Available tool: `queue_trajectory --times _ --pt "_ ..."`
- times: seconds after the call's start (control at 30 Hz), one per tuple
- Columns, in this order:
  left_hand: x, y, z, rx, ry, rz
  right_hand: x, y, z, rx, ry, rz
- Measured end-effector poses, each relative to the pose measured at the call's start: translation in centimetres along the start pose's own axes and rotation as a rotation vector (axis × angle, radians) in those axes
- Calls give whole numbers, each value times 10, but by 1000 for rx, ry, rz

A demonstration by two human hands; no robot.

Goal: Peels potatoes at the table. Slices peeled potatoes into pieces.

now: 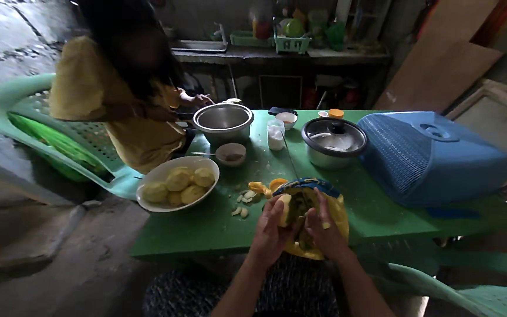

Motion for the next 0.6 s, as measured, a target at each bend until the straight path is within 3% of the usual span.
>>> queue_trajectory --times 0.13,0.33,0.5,0.6 --pt "0 -5 6 103 9 -20 -15 13 -13 -54 -115 -59" --pt "4 -3 0 117 167 -106 -26 41 -40 -118 -167 -420" --pt "5 -8 -8 137 336 -55 -32 43 -47 -29 -304 -577" --pt "9 -4 -14 201 309 -47 -35 43 -49 13 -371 -624"
Point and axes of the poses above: each hand's wrist, its own z-axis towards the middle knuckle, its own y-axis out of the palm, x = y × z, the point moved 9 cm from there along z, towards the middle knuckle, and after that the axes turned 14 degrees about z, right-handed, at the moved point
